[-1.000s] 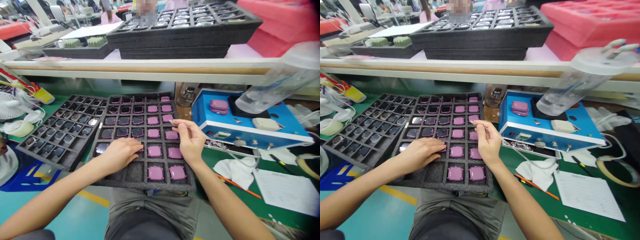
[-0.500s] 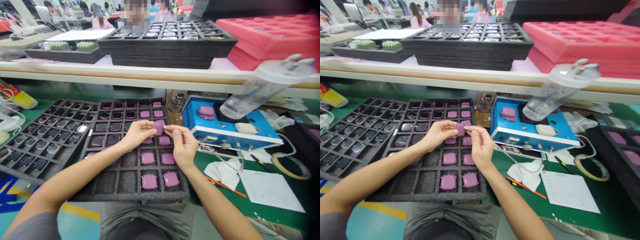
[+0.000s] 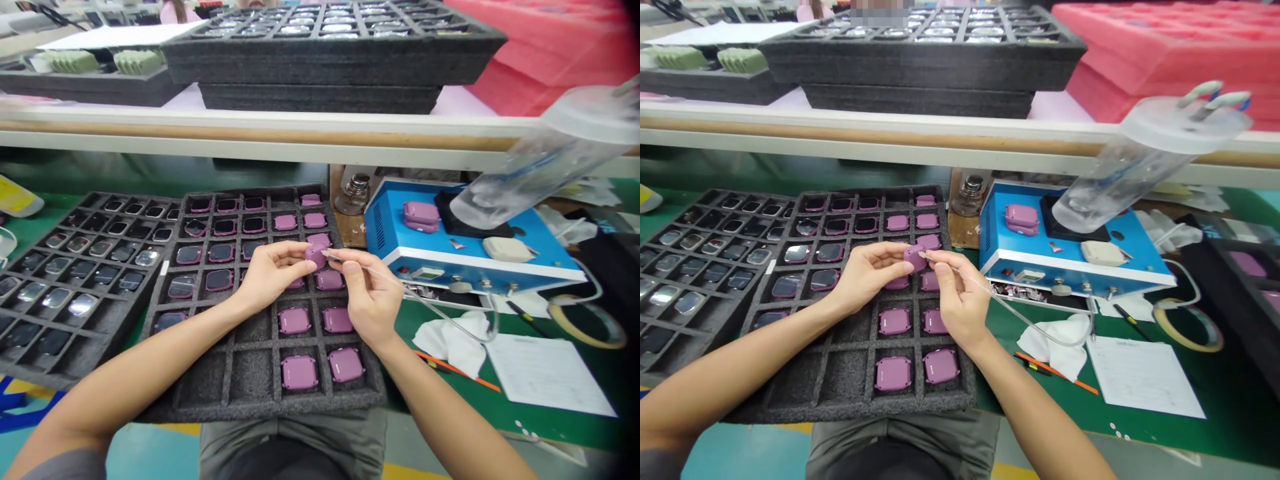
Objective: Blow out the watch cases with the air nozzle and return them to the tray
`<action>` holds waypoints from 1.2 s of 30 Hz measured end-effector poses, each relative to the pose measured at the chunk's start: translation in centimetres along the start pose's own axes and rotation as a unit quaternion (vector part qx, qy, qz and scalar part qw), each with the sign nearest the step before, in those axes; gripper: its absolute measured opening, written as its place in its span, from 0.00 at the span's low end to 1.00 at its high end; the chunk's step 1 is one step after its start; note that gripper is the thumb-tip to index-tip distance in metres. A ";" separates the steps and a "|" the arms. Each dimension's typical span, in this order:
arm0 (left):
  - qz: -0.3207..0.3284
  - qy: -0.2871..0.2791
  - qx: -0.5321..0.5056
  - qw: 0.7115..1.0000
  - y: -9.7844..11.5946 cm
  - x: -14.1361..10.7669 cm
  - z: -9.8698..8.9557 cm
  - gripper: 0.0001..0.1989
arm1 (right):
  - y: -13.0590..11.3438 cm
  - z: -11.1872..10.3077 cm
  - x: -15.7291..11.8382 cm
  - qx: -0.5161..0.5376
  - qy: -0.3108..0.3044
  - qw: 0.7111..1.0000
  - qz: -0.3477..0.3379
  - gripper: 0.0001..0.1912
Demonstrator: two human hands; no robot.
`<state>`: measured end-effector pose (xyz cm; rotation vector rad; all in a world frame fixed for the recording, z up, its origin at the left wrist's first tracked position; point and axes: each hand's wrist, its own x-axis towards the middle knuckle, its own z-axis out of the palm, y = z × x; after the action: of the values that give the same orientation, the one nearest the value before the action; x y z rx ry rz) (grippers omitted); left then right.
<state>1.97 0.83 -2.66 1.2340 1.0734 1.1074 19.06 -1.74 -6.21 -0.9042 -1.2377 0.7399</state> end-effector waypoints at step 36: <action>0.017 0.016 -0.004 1.000 0.5 0.0 0.1 0.22 | 0.4 0.0 0.5 0.019 -0.014 1.000 -0.016 0.09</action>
<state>2.09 0.83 -2.14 1.2357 1.0756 1.1590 19.13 -1.16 -6.37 -0.8435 -1.2565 0.7493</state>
